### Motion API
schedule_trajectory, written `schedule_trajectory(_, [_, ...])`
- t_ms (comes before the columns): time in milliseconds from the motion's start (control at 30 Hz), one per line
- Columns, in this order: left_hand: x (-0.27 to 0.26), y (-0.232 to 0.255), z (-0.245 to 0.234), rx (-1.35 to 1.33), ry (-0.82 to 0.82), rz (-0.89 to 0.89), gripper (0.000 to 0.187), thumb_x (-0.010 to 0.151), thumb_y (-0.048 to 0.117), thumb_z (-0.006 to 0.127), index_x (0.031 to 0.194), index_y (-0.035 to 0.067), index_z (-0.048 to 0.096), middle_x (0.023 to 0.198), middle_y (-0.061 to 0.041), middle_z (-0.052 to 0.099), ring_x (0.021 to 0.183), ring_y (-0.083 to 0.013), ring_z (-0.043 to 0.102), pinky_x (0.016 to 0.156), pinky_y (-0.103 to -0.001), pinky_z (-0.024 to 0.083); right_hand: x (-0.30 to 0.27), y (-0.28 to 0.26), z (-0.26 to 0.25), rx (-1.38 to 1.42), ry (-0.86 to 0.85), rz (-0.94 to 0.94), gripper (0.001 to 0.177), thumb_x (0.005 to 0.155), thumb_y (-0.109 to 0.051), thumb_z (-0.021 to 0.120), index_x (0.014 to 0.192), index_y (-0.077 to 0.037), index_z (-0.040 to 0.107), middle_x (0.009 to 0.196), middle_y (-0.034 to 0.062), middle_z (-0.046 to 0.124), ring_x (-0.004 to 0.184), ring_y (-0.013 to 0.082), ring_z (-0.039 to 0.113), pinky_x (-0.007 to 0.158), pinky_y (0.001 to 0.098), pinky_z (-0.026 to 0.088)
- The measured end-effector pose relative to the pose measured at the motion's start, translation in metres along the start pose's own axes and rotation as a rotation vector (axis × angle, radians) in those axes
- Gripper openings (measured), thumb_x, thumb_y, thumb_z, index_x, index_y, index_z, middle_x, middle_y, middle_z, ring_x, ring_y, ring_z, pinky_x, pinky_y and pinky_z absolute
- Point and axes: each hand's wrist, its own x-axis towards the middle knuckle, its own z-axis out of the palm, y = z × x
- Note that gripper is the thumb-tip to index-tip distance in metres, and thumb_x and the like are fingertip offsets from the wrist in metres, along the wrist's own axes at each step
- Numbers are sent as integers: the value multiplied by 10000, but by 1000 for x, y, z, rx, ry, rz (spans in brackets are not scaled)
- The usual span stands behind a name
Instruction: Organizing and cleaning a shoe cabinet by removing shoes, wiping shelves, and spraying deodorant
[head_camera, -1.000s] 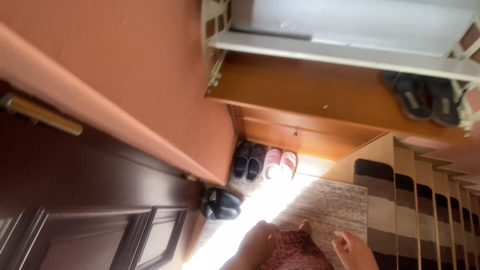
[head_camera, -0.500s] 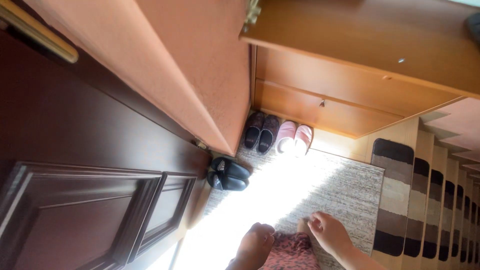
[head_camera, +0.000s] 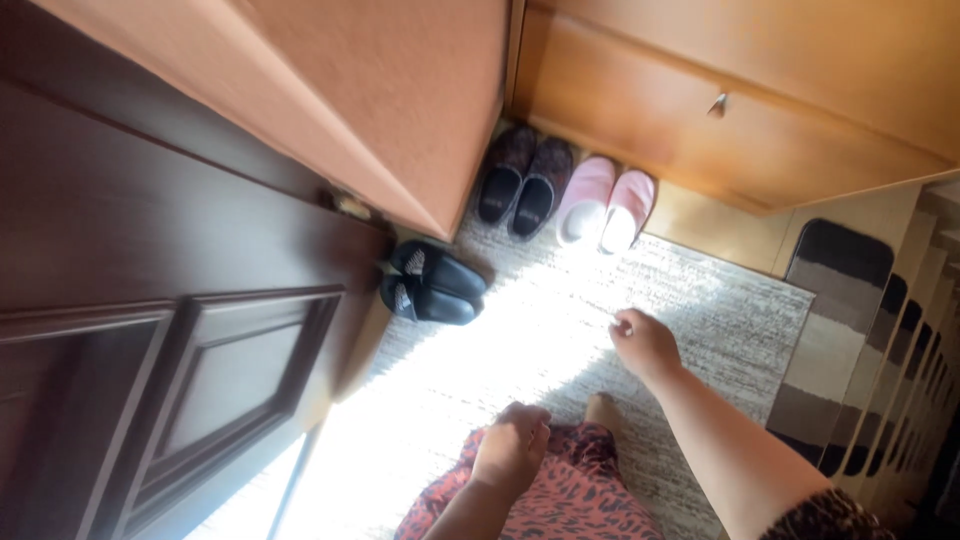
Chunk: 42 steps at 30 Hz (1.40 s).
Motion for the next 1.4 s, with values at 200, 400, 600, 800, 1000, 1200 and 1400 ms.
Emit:
schedule_trajectory(200, [33,-33,19,0,-87,-168,236,975,254,555,1137,156,696,1136,-104,663,996,-308,653,833,-468,550,87,-1,34,-45,-12,89,395,1040,-303,544,1401,-149,589,1253,93,701,917,249,700,667,349,571])
schedule_trajectory(400, [63,-117,72,8,-50,-88,246,955,254,583,1174,183,670,1152,-88,650,982,-313,669,812,-482,563,180,11,65,-98,-10,80,382,1019,-279,603,1381,-156,589,1274,59,678,1059,266,671,785,383,561])
schedule_trajectory(600, [96,-158,98,21,-4,-85,238,923,239,643,1152,196,689,1111,-73,660,936,-299,675,782,-457,574,245,1,70,-142,-9,79,576,1005,-294,599,1547,-172,447,1461,116,566,1290,334,586,1032,452,518])
schedule_trajectory(800, [122,-160,93,51,-63,-55,271,932,233,643,1198,184,650,1138,-78,634,962,-332,667,805,-510,549,293,-7,69,-86,4,32,687,989,-220,601,1613,-175,317,1655,102,320,1487,329,369,1215,398,337])
schedule_trajectory(1000, [128,-162,85,32,-33,-44,261,941,237,630,1185,151,658,1096,-75,649,965,-303,685,805,-479,567,331,-21,62,7,-46,161,657,1032,-206,563,1625,-309,300,1730,79,42,1512,314,321,1080,396,502])
schedule_trajectory(1200, [139,-154,66,8,-89,-247,301,932,306,624,1216,209,653,1110,-40,721,962,-258,728,850,-432,573,372,-8,46,-38,-52,90,710,972,-330,604,1622,-277,323,1685,13,226,1493,296,363,1215,393,312])
schedule_trajectory(1400, [151,-152,66,1,-105,-236,314,928,292,617,1230,220,667,1160,-65,684,1032,-264,704,918,-431,550,341,-10,42,36,40,124,579,975,-339,596,1524,-196,481,1600,14,444,1411,274,484,1181,336,361])
